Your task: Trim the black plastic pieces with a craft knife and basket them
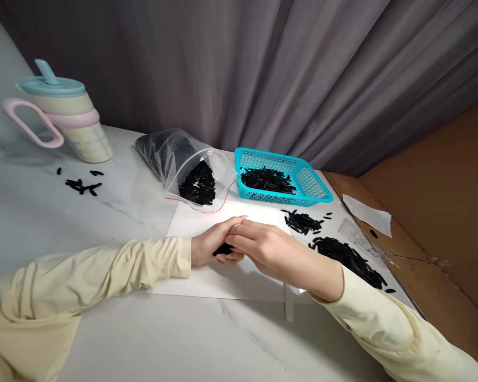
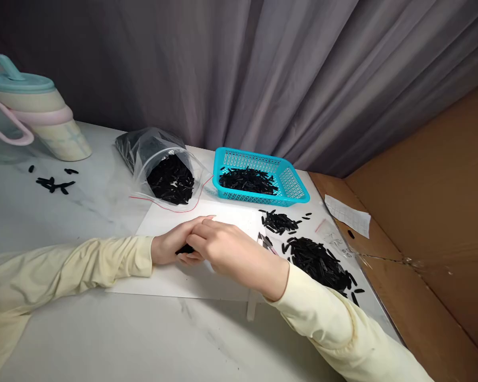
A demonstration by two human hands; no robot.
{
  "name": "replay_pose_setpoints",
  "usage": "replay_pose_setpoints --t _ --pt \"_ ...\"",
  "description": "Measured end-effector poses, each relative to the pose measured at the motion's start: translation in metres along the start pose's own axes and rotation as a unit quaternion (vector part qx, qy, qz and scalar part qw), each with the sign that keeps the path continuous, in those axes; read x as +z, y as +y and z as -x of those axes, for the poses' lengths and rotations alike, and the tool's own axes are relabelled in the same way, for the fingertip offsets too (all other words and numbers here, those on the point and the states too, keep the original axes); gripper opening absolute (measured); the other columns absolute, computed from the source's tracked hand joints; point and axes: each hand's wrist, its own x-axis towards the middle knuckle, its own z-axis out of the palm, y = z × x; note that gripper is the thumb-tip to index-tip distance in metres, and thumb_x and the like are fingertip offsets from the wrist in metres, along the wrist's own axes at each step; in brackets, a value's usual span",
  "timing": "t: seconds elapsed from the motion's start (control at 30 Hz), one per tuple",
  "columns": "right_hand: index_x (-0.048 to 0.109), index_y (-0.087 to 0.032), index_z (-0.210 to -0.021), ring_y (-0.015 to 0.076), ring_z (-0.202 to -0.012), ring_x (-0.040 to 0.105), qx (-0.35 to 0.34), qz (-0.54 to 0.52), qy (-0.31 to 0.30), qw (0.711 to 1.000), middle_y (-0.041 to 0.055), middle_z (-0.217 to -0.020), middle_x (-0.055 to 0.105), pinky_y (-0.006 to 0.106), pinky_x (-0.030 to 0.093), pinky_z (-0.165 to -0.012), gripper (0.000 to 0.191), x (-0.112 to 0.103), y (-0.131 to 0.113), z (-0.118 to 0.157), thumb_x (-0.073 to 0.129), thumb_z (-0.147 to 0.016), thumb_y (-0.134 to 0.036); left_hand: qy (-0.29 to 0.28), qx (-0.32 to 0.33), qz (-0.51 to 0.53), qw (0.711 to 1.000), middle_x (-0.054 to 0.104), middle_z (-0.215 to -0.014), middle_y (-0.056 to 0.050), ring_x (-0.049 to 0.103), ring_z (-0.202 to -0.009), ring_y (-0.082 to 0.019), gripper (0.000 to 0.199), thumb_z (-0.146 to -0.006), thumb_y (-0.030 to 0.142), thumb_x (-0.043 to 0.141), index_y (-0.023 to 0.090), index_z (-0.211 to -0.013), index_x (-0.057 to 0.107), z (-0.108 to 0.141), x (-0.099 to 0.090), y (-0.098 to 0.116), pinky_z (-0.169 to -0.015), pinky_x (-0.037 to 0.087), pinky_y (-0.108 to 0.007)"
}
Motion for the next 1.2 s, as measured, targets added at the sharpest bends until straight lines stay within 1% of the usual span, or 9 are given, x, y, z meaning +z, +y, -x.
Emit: replay_pose_setpoints --t 0.2,0.3,0.4,0.5,0.6,0.67,0.77,0.9,1.2 --pt "0.053 -0.013 -0.073 0.0186 -0.066 0.050 -0.037 0.077 0.005 0.996 0.0086 -0.074 0.056 0.030 0.039 -0.056 0.029 0.002 -0.001 -0.002 0.032 -0.092 -0.013 0.032 0.017 0.002 0.999 0.028 -0.040 0.007 0.023 -0.031 -0.006 0.047 -0.076 0.059 0.048 0.020 -0.056 0.034 0.000 -0.001 0.000 -0.033 0.010 -0.019" --pt "0.054 -0.012 -0.086 0.0176 -0.073 0.053 -0.004 -0.043 0.041 0.998 0.0093 -0.082 0.059 0.030 0.044 -0.062 0.020 0.003 0.002 0.004 0.035 -0.090 -0.009 -0.010 0.013 -0.024 1.000 0.032 -0.041 0.005 0.023 -0.032 -0.005 0.046 -0.080 0.057 0.043 0.019 -0.055 0.035 0.001 -0.001 0.001 -0.033 0.010 -0.019" --pt "0.055 -0.015 -0.102 0.0148 -0.075 0.056 0.063 -0.192 0.103 0.974 0.0077 -0.087 0.062 0.028 0.047 -0.067 0.019 0.001 0.004 0.014 0.042 -0.089 -0.010 -0.023 0.019 -0.059 0.998 0.029 -0.040 0.007 0.018 -0.032 -0.004 0.043 -0.081 0.051 0.046 0.016 -0.056 0.044 0.004 0.002 0.002 -0.033 0.010 -0.017" --pt "0.061 -0.017 -0.099 0.0140 -0.073 0.059 0.162 -0.327 0.146 0.920 0.0058 -0.083 0.063 0.028 0.049 -0.068 0.015 0.000 0.001 0.029 0.052 -0.087 -0.017 -0.012 0.027 -0.113 0.993 0.026 -0.038 0.008 0.015 -0.031 -0.002 0.043 -0.080 0.048 0.051 0.012 -0.059 0.055 0.007 0.006 0.003 -0.032 0.010 -0.017" --pt "0.064 -0.017 -0.093 0.0137 -0.073 0.062 0.249 -0.480 0.175 0.823 0.0044 -0.081 0.064 0.028 0.052 -0.068 0.013 0.004 -0.005 0.047 0.062 -0.081 -0.021 -0.007 0.024 -0.138 0.990 0.026 -0.035 0.008 0.017 -0.029 -0.001 0.041 -0.074 0.045 0.060 0.011 -0.053 0.055 0.008 0.009 0.002 -0.032 0.010 -0.017" --pt "0.064 -0.017 -0.092 0.0120 -0.070 0.062 0.282 -0.548 0.196 0.762 0.0031 -0.079 0.064 0.026 0.053 -0.066 0.016 0.009 -0.008 0.058 0.067 -0.077 -0.020 -0.005 0.016 -0.146 0.989 0.026 -0.033 0.009 0.018 -0.029 -0.001 0.040 -0.072 0.043 0.064 0.011 -0.050 0.053 0.008 0.009 0.002 -0.032 0.010 -0.017" --pt "0.064 -0.017 -0.091 0.0106 -0.067 0.061 0.305 -0.591 0.226 0.712 0.0025 -0.077 0.063 0.023 0.054 -0.063 0.020 0.017 -0.011 0.070 0.071 -0.072 -0.017 0.007 0.003 -0.157 0.988 0.027 -0.033 0.009 0.019 -0.029 -0.001 0.037 -0.070 0.037 0.067 0.011 -0.049 0.053 0.007 0.010 0.003 -0.032 0.011 -0.016" --pt "0.065 -0.018 -0.089 0.0087 -0.062 0.059 0.318 -0.603 0.247 0.689 0.0002 -0.071 0.060 0.020 0.052 -0.059 0.021 0.024 -0.012 0.076 0.072 -0.070 -0.014 0.022 -0.003 -0.172 0.985 0.028 -0.033 0.009 0.020 -0.029 0.000 0.033 -0.071 0.031 0.067 0.011 -0.049 0.052 0.007 0.011 0.003 -0.032 0.011 -0.015" --pt "0.062 -0.018 -0.083 0.0093 -0.070 0.062 0.295 -0.609 0.273 0.684 0.0020 -0.081 0.064 0.021 0.054 -0.066 0.017 0.027 -0.016 0.073 0.071 -0.071 -0.010 0.006 0.003 -0.180 0.984 0.026 -0.031 0.010 0.020 -0.028 0.000 0.033 -0.068 0.028 0.068 0.012 -0.045 0.050 0.008 0.009 0.001 -0.031 0.011 -0.015"
